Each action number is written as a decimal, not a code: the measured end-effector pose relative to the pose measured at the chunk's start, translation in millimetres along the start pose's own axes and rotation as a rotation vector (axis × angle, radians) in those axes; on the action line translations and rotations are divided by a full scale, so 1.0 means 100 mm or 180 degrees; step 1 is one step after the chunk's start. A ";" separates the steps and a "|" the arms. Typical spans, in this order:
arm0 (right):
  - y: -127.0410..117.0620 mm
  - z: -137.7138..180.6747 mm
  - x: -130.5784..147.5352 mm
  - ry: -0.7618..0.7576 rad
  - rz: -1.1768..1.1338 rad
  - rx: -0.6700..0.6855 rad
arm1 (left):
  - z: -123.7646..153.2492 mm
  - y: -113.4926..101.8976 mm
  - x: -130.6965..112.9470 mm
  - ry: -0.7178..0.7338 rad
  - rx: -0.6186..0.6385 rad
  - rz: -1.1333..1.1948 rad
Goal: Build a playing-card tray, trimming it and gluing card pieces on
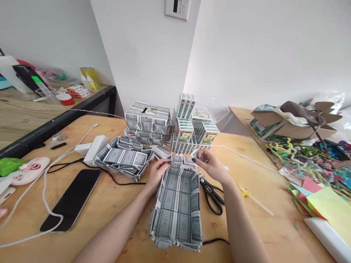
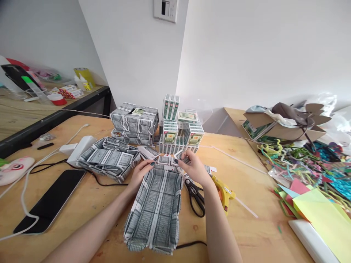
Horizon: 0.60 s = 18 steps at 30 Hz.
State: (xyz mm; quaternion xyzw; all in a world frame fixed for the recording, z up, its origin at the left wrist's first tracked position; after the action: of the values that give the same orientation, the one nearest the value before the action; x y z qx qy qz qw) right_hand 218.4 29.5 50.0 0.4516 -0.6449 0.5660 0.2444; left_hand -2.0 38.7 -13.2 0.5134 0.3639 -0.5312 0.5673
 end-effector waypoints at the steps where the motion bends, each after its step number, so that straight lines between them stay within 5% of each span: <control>1: -0.02 0.01 0.01 -0.0097 0.0154 0.0030 | 0.00 0.00 0.00 0.0037 -0.0048 -0.0052; 9: -0.08 0.09 0.09 0.0063 0.1248 0.0447 | 0.00 0.00 0.03 -0.0119 0.0091 0.0133; 18: -0.03 0.06 0.07 -0.0216 0.1416 0.0489 | 0.00 0.01 0.03 -0.0151 0.0108 0.0151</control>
State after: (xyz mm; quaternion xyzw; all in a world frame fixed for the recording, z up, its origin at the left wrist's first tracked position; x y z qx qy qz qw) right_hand 218.7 22.1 56.3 0.3344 -0.6914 0.6379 0.0567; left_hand -0.6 37.7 -15.5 0.5187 0.3290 -0.5357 0.5794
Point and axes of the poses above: each hand's wrist, its own z-axis away from the middle knuckle, its own y-axis out of the palm, x = y × z, the point moved 1 cm from there along -z, towards the middle knuckle, and after that the axes turned 9 degrees about -y, right-handed, at the moved point
